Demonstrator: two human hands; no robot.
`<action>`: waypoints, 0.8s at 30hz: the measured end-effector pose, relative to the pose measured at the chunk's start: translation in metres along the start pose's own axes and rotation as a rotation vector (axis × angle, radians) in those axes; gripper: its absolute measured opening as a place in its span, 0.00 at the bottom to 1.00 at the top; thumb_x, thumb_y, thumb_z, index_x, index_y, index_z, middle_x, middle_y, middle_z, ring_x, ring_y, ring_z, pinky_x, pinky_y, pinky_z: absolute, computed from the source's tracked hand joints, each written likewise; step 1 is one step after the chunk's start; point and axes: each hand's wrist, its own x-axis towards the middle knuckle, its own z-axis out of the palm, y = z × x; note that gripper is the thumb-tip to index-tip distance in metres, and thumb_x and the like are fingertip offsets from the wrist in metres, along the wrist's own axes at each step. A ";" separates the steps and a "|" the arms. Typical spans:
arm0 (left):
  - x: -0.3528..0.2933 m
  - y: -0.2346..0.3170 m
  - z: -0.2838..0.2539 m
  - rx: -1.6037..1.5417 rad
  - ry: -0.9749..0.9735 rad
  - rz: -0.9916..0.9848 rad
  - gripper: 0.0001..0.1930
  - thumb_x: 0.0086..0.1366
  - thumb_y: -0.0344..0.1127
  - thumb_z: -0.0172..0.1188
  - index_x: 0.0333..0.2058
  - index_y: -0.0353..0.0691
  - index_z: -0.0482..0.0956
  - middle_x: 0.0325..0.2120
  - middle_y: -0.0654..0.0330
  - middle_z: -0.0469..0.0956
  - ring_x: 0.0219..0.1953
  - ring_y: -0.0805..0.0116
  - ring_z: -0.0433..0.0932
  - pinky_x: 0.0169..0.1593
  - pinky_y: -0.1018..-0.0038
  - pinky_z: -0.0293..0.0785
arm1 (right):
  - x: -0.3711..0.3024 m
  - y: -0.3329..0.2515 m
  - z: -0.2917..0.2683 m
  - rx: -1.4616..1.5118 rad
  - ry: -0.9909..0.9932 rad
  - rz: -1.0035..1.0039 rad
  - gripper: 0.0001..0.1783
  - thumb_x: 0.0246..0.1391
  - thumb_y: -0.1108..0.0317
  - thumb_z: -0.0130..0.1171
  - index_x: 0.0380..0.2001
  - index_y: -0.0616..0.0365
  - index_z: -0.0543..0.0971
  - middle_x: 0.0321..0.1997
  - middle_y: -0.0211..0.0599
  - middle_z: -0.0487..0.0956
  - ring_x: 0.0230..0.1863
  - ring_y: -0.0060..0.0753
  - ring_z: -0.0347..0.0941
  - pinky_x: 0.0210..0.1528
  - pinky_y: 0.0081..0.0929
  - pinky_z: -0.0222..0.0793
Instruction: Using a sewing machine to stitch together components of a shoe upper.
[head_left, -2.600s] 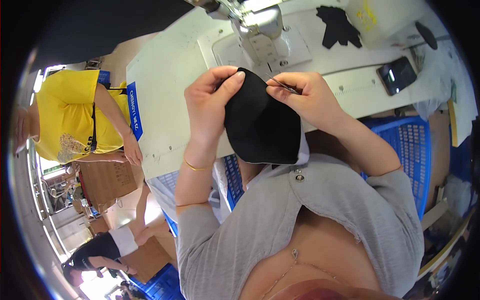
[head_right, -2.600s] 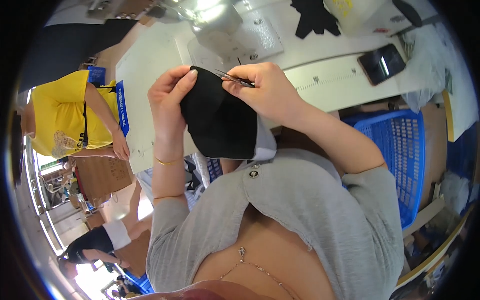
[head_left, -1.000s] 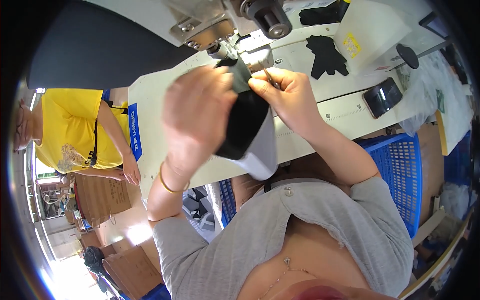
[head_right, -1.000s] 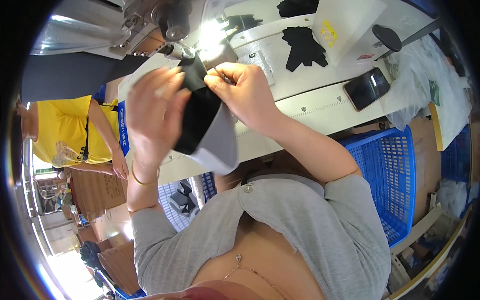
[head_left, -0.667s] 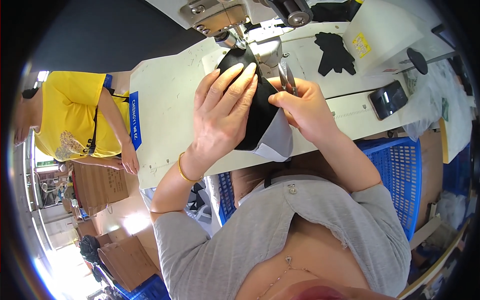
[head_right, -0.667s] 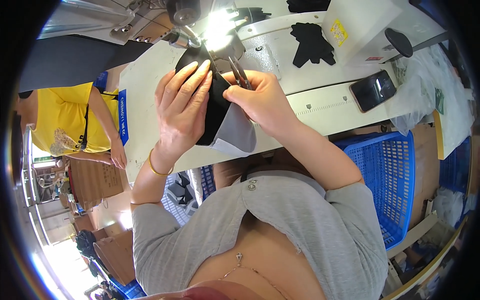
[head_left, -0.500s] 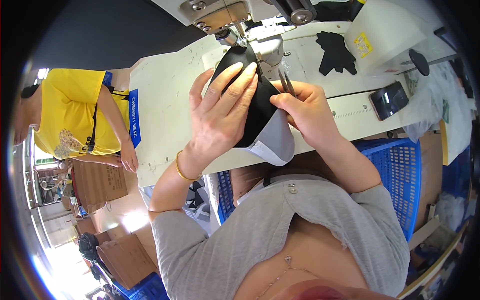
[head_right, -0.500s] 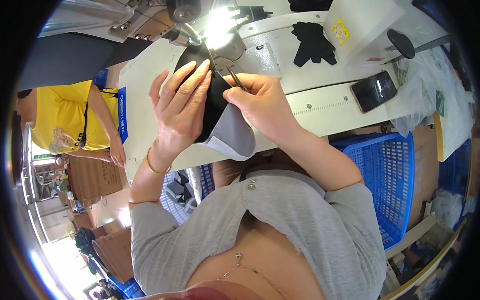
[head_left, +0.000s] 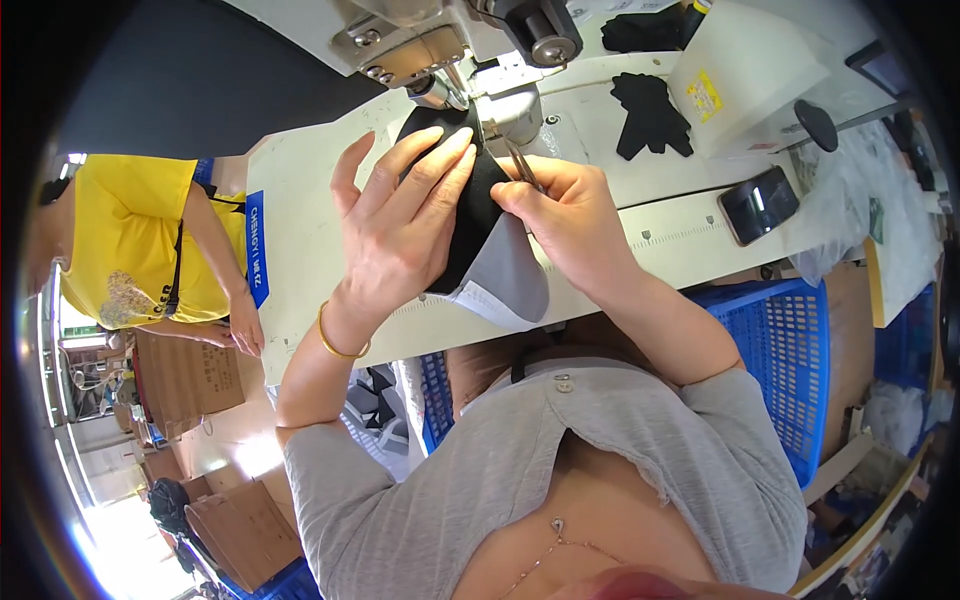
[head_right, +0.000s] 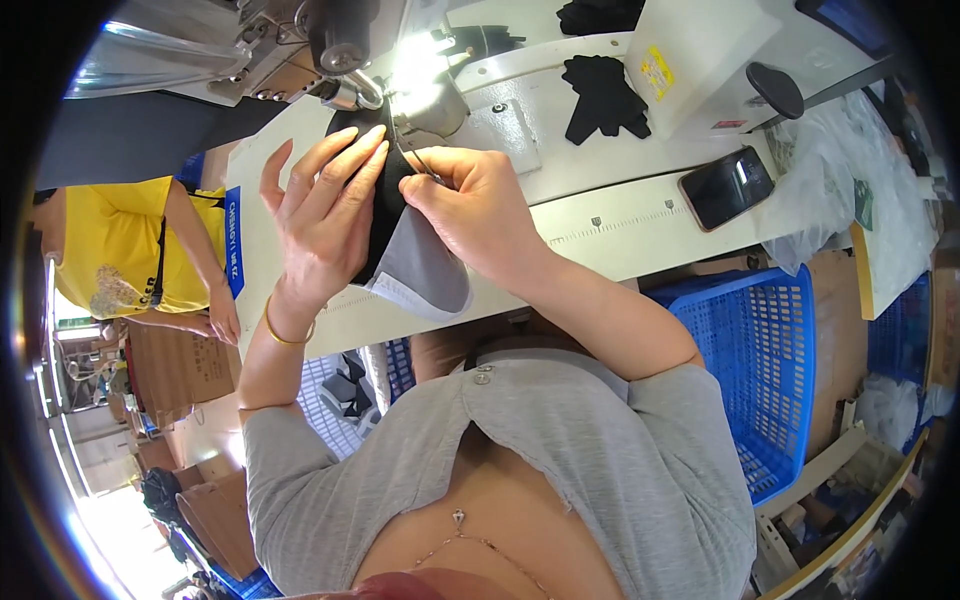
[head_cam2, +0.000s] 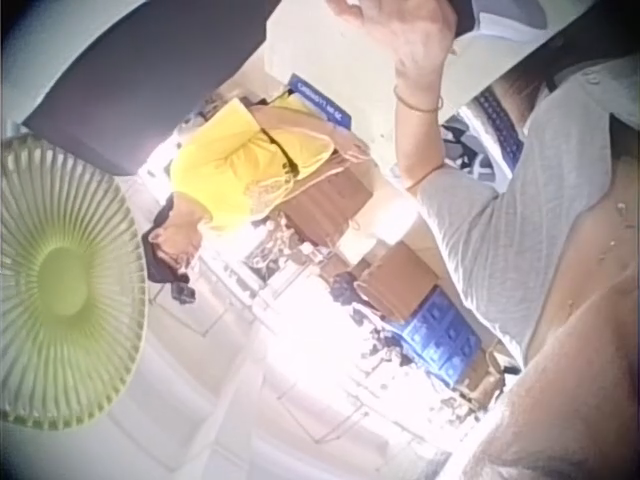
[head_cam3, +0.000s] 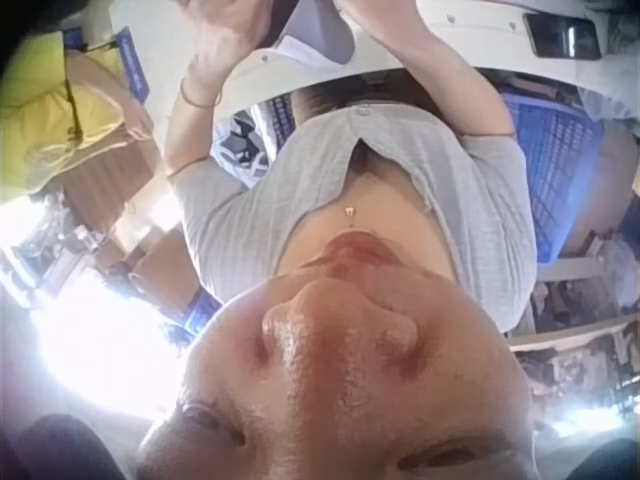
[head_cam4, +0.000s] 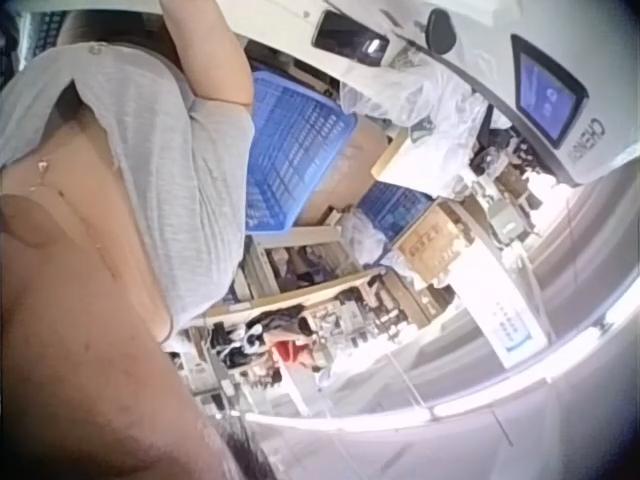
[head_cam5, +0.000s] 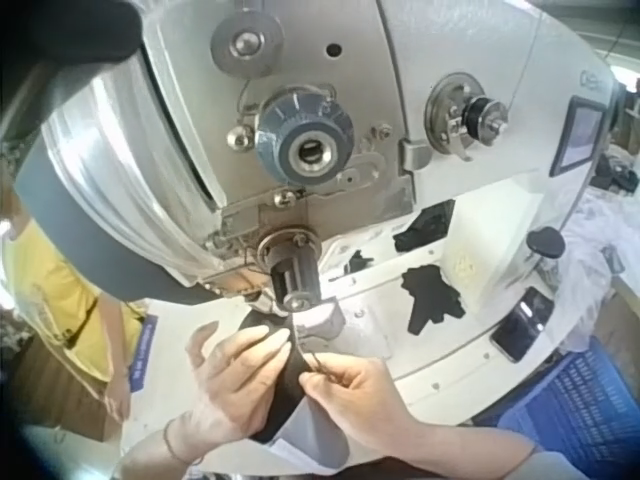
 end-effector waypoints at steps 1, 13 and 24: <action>0.000 -0.002 0.002 0.008 -0.001 0.000 0.16 0.55 0.26 0.61 0.44 0.40 0.83 0.47 0.65 0.80 0.53 0.68 0.75 0.65 0.60 0.51 | 0.002 0.000 -0.001 0.011 -0.010 -0.001 0.08 0.57 0.71 0.58 0.34 0.64 0.81 0.20 0.17 0.72 0.21 0.06 0.61 0.19 0.13 0.54; 0.009 -0.011 0.023 0.038 0.199 0.010 0.17 0.48 0.29 0.63 0.41 0.40 0.82 0.42 0.65 0.79 0.46 0.67 0.74 0.55 0.61 0.58 | 0.020 -0.011 -0.004 -0.091 0.015 -0.100 0.12 0.58 0.65 0.58 0.29 0.65 0.80 0.23 0.18 0.74 0.25 0.08 0.63 0.25 0.14 0.59; 0.003 -0.018 0.021 -0.149 0.202 -0.200 0.20 0.53 0.29 0.65 0.47 0.37 0.78 0.44 0.58 0.77 0.48 0.60 0.74 0.56 0.63 0.61 | 0.024 -0.015 -0.002 -0.264 0.056 -0.170 0.19 0.57 0.63 0.59 0.18 0.63 0.69 0.14 0.20 0.63 0.21 0.10 0.54 0.21 0.20 0.52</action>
